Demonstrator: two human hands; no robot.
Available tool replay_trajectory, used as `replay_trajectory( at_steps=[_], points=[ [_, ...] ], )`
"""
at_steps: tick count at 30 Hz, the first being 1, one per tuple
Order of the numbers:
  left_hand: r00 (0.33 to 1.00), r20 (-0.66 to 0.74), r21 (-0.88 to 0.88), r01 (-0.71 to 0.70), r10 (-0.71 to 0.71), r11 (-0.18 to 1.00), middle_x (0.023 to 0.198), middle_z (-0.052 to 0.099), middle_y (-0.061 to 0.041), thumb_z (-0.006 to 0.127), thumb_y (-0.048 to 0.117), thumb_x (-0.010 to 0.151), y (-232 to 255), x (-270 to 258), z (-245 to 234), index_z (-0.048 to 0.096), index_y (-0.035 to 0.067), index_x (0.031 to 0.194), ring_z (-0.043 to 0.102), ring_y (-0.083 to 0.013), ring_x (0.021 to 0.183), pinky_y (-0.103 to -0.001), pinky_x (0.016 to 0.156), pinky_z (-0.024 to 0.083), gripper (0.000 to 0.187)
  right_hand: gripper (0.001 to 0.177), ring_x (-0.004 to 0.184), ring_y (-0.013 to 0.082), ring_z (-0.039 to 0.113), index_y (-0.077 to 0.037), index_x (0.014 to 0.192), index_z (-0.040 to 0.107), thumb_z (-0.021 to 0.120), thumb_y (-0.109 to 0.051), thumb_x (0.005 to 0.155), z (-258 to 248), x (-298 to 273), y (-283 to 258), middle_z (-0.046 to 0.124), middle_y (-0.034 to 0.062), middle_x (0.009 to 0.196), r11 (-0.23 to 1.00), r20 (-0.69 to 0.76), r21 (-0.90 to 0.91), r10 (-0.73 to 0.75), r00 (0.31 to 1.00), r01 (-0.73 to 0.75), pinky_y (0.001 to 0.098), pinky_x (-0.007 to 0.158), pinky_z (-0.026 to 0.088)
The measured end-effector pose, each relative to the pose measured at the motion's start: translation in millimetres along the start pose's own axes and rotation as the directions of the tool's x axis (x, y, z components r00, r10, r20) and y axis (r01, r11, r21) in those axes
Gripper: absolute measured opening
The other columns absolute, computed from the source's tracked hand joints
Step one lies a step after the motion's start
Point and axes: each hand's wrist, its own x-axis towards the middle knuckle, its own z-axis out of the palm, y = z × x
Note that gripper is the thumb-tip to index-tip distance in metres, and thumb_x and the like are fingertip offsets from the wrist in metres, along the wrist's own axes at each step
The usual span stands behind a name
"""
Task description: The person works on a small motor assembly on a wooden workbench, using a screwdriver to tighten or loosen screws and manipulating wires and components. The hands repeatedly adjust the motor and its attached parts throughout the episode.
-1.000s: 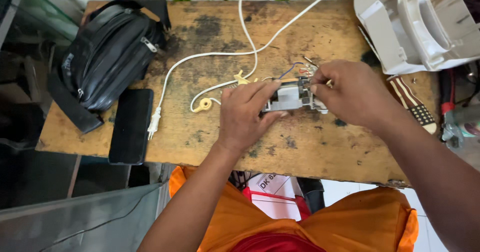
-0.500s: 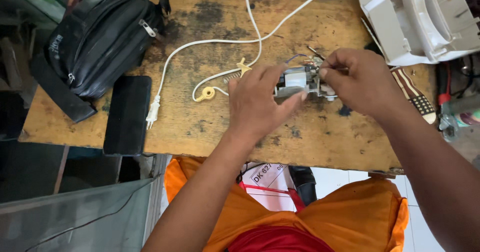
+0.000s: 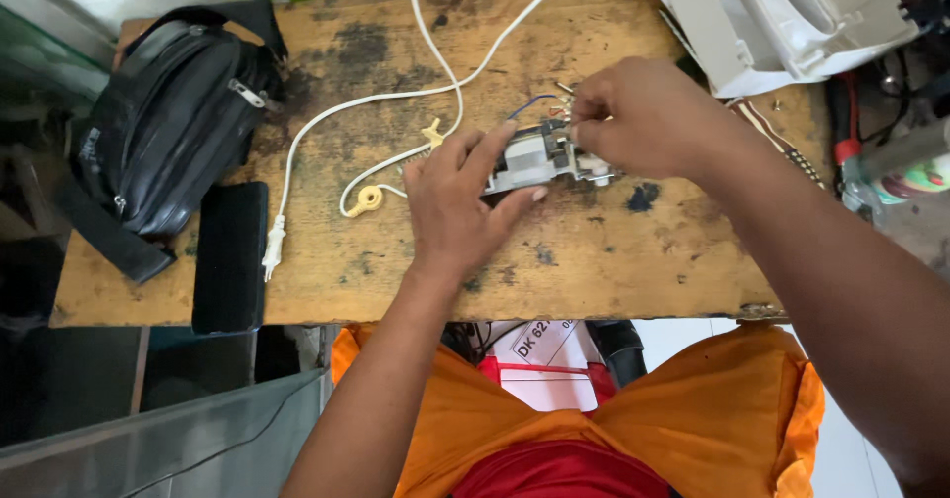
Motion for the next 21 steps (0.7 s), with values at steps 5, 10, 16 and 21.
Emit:
replay_trajectory(
  at_steps=[5,10,16,21],
  points=[
    [1.0,-0.02,0.008,-0.022,0.022,1.0,0.117,0.064,-0.002,0.065,0.066,0.09,0.7,-0.2,0.2,0.062,0.024,0.138,0.063,-0.0252,0.102,-0.046,0.084,0.037,0.064,0.021,0.071,0.0259,0.065,-0.012,0.086,0.078,0.061,-0.023,0.094,-8.6,-1.9,-12.6,0.074,0.0077,0.075,0.998,0.06,-0.045,0.05,0.997,-0.047,0.0436,0.065,0.048],
    [1.0,-0.011,0.032,-0.024,0.024,0.999,0.116,0.065,-0.001,0.059,0.068,0.09,5.0,1.9,-3.6,0.063,0.023,0.136,0.063,-0.0236,0.1,-0.046,0.079,0.037,0.064,0.022,0.08,0.0277,0.067,-0.013,0.092,0.079,0.061,-0.025,0.094,-9.2,-2.4,-16.1,0.076,0.0091,0.083,0.995,0.061,-0.064,0.083,0.995,-0.079,0.0445,0.07,0.051],
    [1.0,-0.011,0.026,-0.005,0.005,1.0,0.114,0.066,-0.002,0.062,0.069,0.088,4.0,0.6,-2.8,0.064,0.024,0.136,0.063,-0.0239,0.1,-0.047,0.082,0.037,0.066,0.021,0.067,0.0267,0.062,-0.013,0.081,0.075,0.062,-0.026,0.09,-3.4,1.7,-10.1,0.069,0.0073,0.068,0.997,0.023,-0.079,0.021,1.0,-0.019,0.0441,0.063,0.046],
    [1.0,-0.011,0.045,-0.014,0.014,0.999,0.118,0.065,-0.001,0.059,0.069,0.091,2.4,-0.2,-1.5,0.062,0.025,0.138,0.063,-0.0235,0.102,-0.046,0.081,0.037,0.065,0.023,0.07,0.0263,0.063,-0.013,0.078,0.074,0.06,-0.023,0.094,-6.5,2.0,-11.9,0.071,0.0049,0.071,0.992,0.069,-0.124,-0.008,0.998,0.017,0.0438,0.065,0.046]
  ],
)
